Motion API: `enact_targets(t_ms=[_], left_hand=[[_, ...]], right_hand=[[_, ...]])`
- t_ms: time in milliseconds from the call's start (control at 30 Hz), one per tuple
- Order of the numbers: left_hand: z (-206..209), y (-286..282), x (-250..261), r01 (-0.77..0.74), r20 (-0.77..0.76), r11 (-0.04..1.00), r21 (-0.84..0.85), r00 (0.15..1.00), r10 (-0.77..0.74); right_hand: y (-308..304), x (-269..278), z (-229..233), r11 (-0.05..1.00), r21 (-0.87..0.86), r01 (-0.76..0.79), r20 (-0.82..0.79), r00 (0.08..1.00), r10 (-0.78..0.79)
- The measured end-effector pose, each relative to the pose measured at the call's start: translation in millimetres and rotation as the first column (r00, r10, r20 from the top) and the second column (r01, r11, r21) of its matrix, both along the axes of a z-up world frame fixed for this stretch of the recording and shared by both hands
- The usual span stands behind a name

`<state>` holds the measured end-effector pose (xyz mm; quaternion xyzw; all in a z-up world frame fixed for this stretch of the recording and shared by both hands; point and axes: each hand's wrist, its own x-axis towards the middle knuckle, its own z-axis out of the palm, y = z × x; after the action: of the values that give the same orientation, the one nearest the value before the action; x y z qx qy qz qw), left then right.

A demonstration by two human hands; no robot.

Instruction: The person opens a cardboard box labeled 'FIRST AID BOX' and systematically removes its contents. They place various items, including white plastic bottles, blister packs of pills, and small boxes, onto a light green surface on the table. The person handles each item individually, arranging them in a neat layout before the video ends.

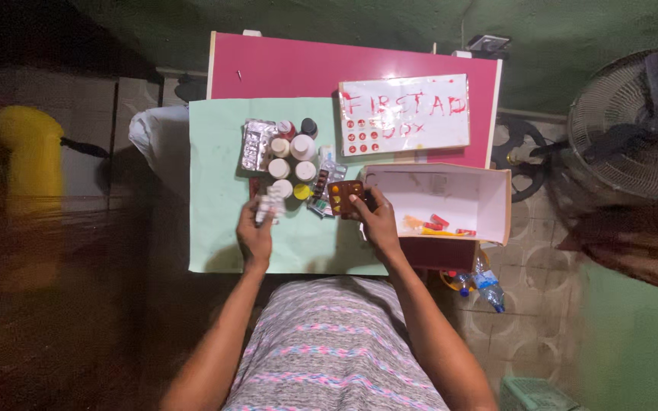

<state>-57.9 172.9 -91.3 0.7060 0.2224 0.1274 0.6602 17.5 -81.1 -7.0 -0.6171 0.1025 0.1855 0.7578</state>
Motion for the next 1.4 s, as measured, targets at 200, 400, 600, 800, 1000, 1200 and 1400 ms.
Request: enact_targets(t_ms=[200,400,600,800,1000,1200,1400], left_hand=[[-16,35,10,-0.065,-0.21,0.996,0.057,0.975,0.076],[-44,42,10,-0.014,-0.131,0.986,-0.164,0.991,-0.007],[-37,51,11,0.025,-0.213,0.999,-0.036,0.977,-0.033],[-24,61,19,0.143,-0.275,0.984,0.109,0.955,-0.109],[6,65,21,0.246,-0.177,0.78,0.575,0.968,-0.176],[70,35,19,0.134,-0.031,0.796,0.59,0.989,-0.144],[106,-29,26,0.226,0.041,0.752,0.619,0.947,-0.319]], right_hand=[[31,-13,-10,0.997,-0.009,-0.08,-0.005,0.997,0.08],[53,-32,-19,0.995,-0.064,-0.082,-0.104,0.992,0.075],[71,-61,-79,0.999,0.049,-0.016,-0.327,0.945,0.031],[85,-78,-143,0.999,0.041,-0.018,-0.37,0.929,0.032],[100,-70,-114,0.983,-0.14,-0.12,-0.289,0.954,0.075],[69,-55,6,0.77,-0.556,-0.313,-0.028,0.933,0.359],[-16,-20,50,0.752,-0.607,-0.256,-0.028,0.953,0.302]])
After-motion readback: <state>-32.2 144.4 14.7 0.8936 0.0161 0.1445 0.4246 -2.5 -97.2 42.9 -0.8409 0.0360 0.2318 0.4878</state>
